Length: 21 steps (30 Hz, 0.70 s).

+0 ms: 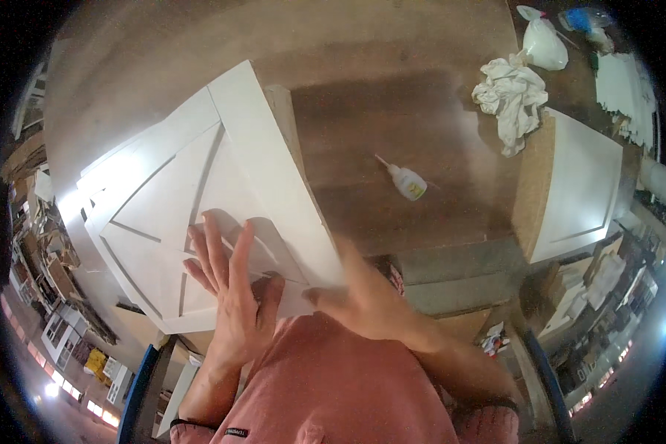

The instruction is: The person assembles a white wooden panel by applying glue and attaching wooden slats to form an X-pattern.

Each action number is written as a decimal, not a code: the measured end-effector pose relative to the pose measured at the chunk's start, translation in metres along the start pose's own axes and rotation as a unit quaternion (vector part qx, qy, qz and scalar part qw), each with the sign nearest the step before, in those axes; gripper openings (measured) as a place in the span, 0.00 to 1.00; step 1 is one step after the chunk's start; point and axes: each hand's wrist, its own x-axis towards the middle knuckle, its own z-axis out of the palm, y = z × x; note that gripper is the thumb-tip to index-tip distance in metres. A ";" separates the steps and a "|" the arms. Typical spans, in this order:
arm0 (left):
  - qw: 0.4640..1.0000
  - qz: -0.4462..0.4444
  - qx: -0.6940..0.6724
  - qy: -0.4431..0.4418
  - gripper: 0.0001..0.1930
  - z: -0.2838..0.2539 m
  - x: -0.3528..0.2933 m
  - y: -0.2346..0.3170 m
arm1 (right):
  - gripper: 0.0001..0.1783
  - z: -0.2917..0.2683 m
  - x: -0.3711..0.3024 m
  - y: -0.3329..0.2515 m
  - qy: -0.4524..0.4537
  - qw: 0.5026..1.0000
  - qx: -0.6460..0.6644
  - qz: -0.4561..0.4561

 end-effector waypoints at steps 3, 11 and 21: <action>0.999 0.016 -0.007 0.030 0.42 0.002 -0.002 -0.003 | 0.44 -0.004 -0.001 -0.003 -0.017 1.000 0.007 -0.008; 0.993 0.090 0.023 0.073 0.36 0.012 -0.019 -0.021 | 0.44 -0.007 -0.010 0.002 0.003 0.998 0.051 0.025; 0.967 0.227 0.097 0.055 0.20 0.017 -0.030 -0.025 | 0.40 -0.004 -0.018 0.015 0.029 0.995 0.087 0.036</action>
